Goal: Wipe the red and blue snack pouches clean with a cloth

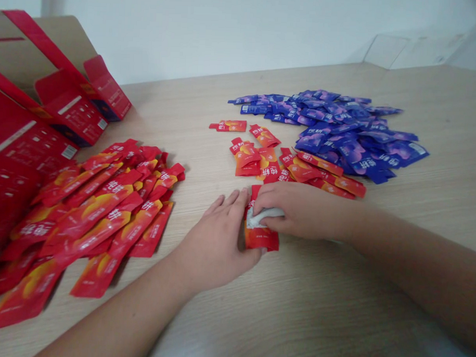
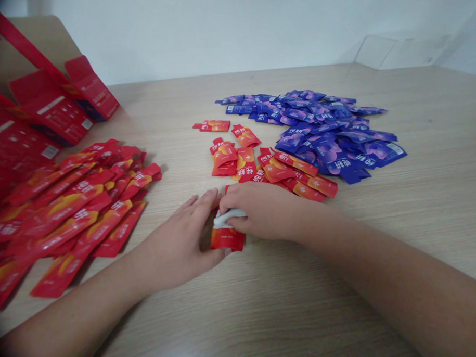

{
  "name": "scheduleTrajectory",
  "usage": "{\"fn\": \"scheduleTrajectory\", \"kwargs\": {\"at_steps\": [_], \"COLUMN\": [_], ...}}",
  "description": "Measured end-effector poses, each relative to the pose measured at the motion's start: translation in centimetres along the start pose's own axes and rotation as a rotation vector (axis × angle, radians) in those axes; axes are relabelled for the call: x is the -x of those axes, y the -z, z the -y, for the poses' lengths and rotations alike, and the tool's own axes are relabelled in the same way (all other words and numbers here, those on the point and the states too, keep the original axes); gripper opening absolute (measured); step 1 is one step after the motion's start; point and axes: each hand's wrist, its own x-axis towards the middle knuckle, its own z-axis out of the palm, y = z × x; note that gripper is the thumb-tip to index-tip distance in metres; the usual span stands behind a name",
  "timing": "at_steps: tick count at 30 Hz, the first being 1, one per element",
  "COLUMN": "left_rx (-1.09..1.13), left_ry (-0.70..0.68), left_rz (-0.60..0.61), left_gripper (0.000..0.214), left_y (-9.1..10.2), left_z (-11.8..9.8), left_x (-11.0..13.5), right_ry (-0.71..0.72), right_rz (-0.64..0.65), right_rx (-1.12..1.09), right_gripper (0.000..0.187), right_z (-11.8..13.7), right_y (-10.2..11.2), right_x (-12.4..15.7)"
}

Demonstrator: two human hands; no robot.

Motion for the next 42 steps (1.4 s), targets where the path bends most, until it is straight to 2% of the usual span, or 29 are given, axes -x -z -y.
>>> {"fn": "scheduleTrajectory", "kwargs": {"at_steps": [6,11,14,20,22,25,27,29,36,42], "left_rx": [0.02,0.002,-0.005,-0.01,0.007,0.026,0.021,0.007,-0.007,0.009], "left_ry": [-0.012,0.001,0.002,0.001,-0.006,-0.013,-0.019,-0.019,0.001,-0.005], "left_rz": [-0.023,-0.012,-0.009,-0.006,-0.014,-0.035,-0.038,-0.029,-0.008,-0.03], "left_gripper": [0.102,0.105,0.105,0.107,0.102,0.102,0.107,0.108,0.101,0.1], "left_y": [-0.1,0.0,-0.1,-0.2,-0.2,-0.3,-0.4,-0.4,-0.2,-0.2], "left_z": [0.0,-0.1,-0.1,0.0,0.1,0.2,0.2,0.2,0.0,-0.1], "left_x": [0.0,0.0,0.0,-0.1,-0.1,0.0,0.1,0.1,0.1,0.1], "right_ry": [-0.08,-0.085,-0.089,-0.071,-0.038,0.026,0.046,0.05,0.039,-0.015], "right_rz": [-0.119,-0.166,-0.236,-0.38,-0.331,-0.048,0.128,0.194,0.073,-0.04], "right_rx": [0.124,0.26,0.324,0.184,0.037,-0.206,-0.273,-0.268,-0.094,0.007], "right_gripper": [0.018,0.021,0.021,0.018,0.02,0.02,0.018,0.017,0.015,0.015], "right_z": [-1.2,-1.4,-1.7,-1.4,-0.6,0.8,1.4,1.6,1.7,1.6], "right_y": [-0.9,-1.5,-1.8,-0.8,0.0,1.2,1.6,1.6,0.0,-0.3], "right_x": [-0.1,-0.1,-0.2,0.3,0.5,0.7,0.6,0.4,-0.1,-0.1]}}
